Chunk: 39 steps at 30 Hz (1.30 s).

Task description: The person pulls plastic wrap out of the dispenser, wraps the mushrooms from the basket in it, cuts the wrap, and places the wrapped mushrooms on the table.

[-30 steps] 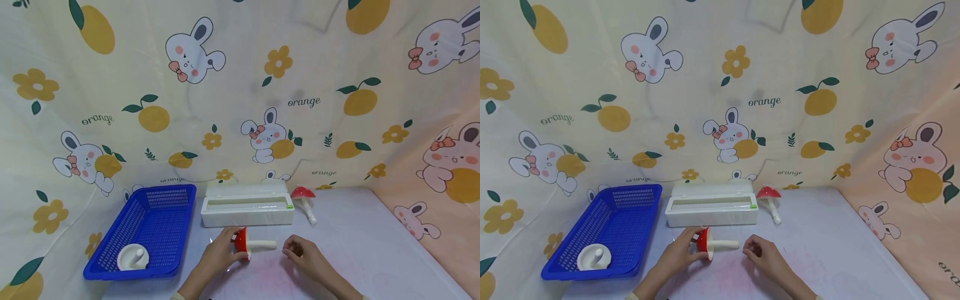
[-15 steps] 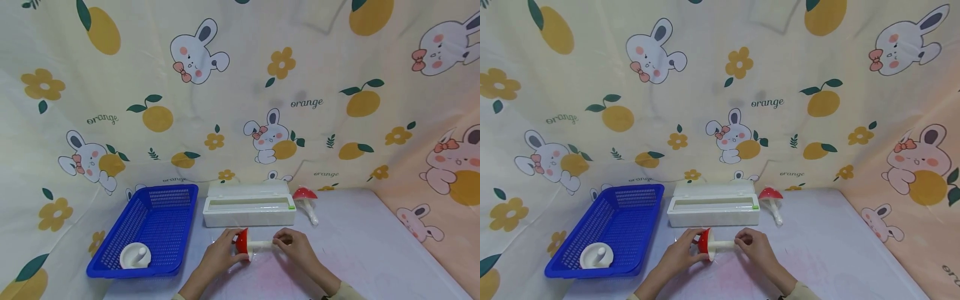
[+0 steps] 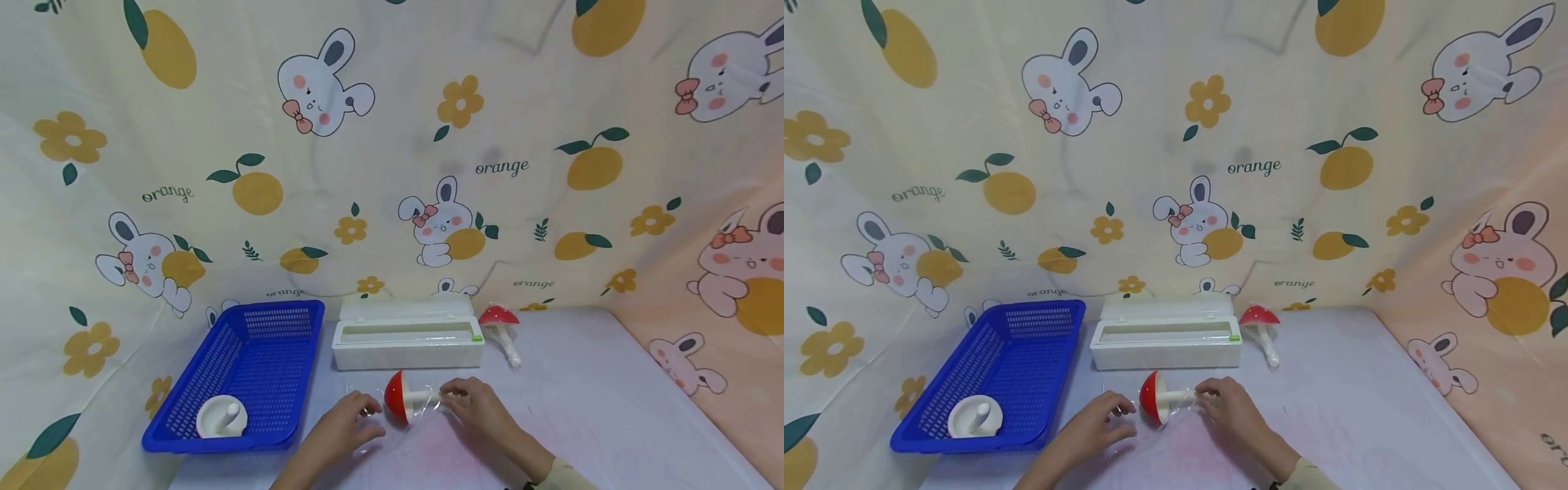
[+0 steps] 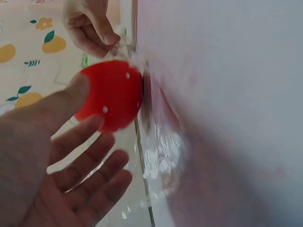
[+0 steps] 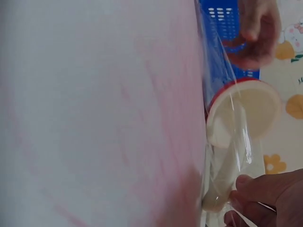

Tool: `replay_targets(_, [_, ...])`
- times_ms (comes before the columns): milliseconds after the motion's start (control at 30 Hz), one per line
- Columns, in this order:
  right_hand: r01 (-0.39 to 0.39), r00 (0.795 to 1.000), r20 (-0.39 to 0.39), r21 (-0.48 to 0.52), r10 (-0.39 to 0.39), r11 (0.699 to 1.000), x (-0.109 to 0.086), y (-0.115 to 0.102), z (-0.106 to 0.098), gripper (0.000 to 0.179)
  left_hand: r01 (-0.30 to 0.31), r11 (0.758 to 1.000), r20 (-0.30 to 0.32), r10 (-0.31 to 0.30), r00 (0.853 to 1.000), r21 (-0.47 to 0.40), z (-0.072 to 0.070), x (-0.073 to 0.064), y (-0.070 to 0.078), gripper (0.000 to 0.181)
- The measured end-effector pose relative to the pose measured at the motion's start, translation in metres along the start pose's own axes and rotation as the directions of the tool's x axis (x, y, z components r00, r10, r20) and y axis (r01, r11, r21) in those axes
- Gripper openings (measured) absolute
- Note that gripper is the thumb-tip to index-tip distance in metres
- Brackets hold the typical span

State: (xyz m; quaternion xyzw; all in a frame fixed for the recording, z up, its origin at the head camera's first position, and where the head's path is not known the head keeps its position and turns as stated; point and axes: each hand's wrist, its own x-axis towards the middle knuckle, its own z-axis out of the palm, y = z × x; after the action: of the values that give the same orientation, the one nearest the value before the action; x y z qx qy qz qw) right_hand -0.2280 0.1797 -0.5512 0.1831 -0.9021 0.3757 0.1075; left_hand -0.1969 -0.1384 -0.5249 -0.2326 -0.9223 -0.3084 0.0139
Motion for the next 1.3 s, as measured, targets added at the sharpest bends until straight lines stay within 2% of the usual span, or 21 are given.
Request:
replay_targets(100, [-0.015,0.999,0.036,-0.005,0.015,1.000,0.001,-0.001,-0.002,0.013,-0.027,0.999,0.061,0.029,0.998,-0.026,-0.004,-0.009,-0.008,0.026])
replay_targets(167, [-0.023,0.998,0.058,-0.007,0.023,1.000,0.001,-0.001,-0.003,0.013,-0.030,0.999,0.098,0.034,0.995,-0.038,-0.006,-0.014,-0.012,0.028])
replay_targets(367, [-0.015,0.996,0.088,0.001,0.014,1.000,0.002,0.000,-0.004,0.015,0.027,0.998,0.212,-0.014,0.977,-0.058,-0.008,-0.025,-0.025,0.038])
replay_targets(400, [-0.013,0.996,0.092,0.003,0.012,1.000,0.002,0.001,-0.004,0.015,0.020,0.998,0.218,-0.005,0.976,-0.065,-0.008,-0.027,-0.028,0.038])
replay_targets(467, [-0.012,0.995,0.104,0.008,0.011,1.000,0.002,0.001,-0.005,0.015,-0.040,0.996,0.206,0.054,0.977,-0.074,-0.008,-0.029,-0.032,0.038])
replay_targets(567, [-0.009,0.993,0.117,0.010,0.008,1.000,0.002,0.003,-0.005,0.016,-0.074,0.994,0.205,0.090,0.975,-0.083,-0.008,-0.029,-0.036,0.030])
replay_targets(700, [0.011,0.992,0.123,0.014,-0.013,1.000,0.003,0.004,-0.006,0.018,-0.055,0.996,0.215,0.068,0.974,-0.067,-0.008,-0.027,-0.036,0.015])
replay_targets(767, [0.036,0.992,0.120,0.017,-0.038,0.999,0.002,0.005,-0.006,0.019,-0.070,0.995,0.183,0.081,0.980,-0.066,-0.007,-0.027,-0.038,0.013])
replay_targets(867, [0.066,0.990,0.126,0.020,-0.068,0.998,0.002,0.006,-0.006,0.021,-0.060,0.995,0.116,0.069,0.991,-0.083,-0.006,-0.026,-0.038,0.011])
replay_targets(967, [0.072,0.988,0.132,0.017,-0.074,0.997,0.003,0.007,-0.006,0.021,-0.067,0.991,0.016,0.069,0.997,-0.118,-0.006,-0.023,-0.037,0.011])
replay_targets(1000, [0.072,0.988,0.132,0.018,-0.074,0.997,0.002,0.008,-0.006,0.020,-0.093,0.988,-0.029,0.091,0.995,-0.120,-0.006,-0.021,-0.035,0.011])
replay_targets(1033, [0.070,0.989,0.131,0.017,-0.071,0.997,0.002,0.008,-0.006,0.020,-0.118,0.985,-0.072,0.110,0.991,-0.123,-0.006,-0.019,-0.034,0.012])
replay_targets(1100, [0.070,0.989,0.129,0.022,-0.072,0.997,0.002,0.008,-0.006,0.020,-0.187,0.976,-0.169,0.167,0.971,-0.109,-0.006,-0.014,-0.032,0.016])
replay_targets(1167, [0.070,0.989,0.126,0.024,-0.073,0.997,0.002,0.008,-0.006,0.020,-0.211,0.973,-0.242,0.185,0.953,-0.088,-0.005,-0.010,-0.029,0.021])
replay_targets(1233, [0.073,0.989,0.124,0.028,-0.076,0.997,0.002,0.007,-0.005,0.020,-0.187,0.980,-0.297,0.160,0.941,-0.065,-0.005,-0.005,-0.024,0.025])
replay_targets(1300, [0.087,0.988,0.121,0.036,-0.091,0.996,0.003,0.007,-0.005,0.020,-0.129,0.991,-0.336,0.106,0.936,-0.046,-0.004,-0.001,-0.018,0.025])
